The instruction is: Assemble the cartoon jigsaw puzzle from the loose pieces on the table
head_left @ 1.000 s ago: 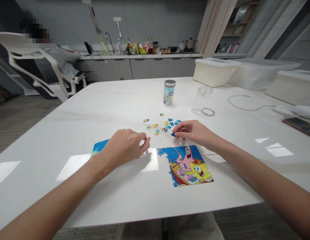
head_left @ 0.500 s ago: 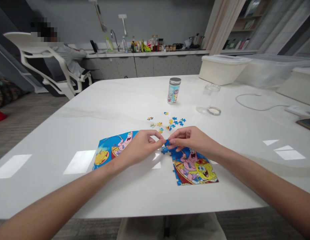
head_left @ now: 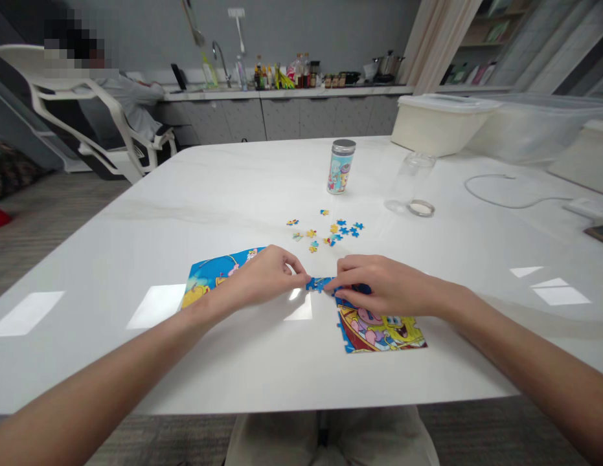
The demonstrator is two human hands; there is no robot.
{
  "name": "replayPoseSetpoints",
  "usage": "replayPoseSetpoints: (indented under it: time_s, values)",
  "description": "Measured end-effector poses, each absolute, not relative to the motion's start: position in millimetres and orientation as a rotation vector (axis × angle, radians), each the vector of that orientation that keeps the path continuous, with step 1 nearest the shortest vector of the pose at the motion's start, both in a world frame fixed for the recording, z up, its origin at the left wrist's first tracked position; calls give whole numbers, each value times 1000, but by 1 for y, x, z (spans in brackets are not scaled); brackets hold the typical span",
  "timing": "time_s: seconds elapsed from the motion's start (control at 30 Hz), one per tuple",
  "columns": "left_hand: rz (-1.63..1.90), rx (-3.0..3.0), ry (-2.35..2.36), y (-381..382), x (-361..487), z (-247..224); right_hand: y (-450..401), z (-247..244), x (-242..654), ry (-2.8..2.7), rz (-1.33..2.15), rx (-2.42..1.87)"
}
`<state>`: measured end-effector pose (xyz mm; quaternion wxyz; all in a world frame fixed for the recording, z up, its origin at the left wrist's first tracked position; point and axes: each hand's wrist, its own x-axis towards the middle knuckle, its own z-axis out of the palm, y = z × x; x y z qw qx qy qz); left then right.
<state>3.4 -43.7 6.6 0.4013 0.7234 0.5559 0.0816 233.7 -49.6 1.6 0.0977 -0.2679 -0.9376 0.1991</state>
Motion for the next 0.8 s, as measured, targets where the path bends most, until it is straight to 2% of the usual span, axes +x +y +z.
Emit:
replayPoseSetpoints:
  time_s: [0.8]
  values:
    - [149,1802,1544,-45,11,10,-50,5,234,-2856,619,-773]
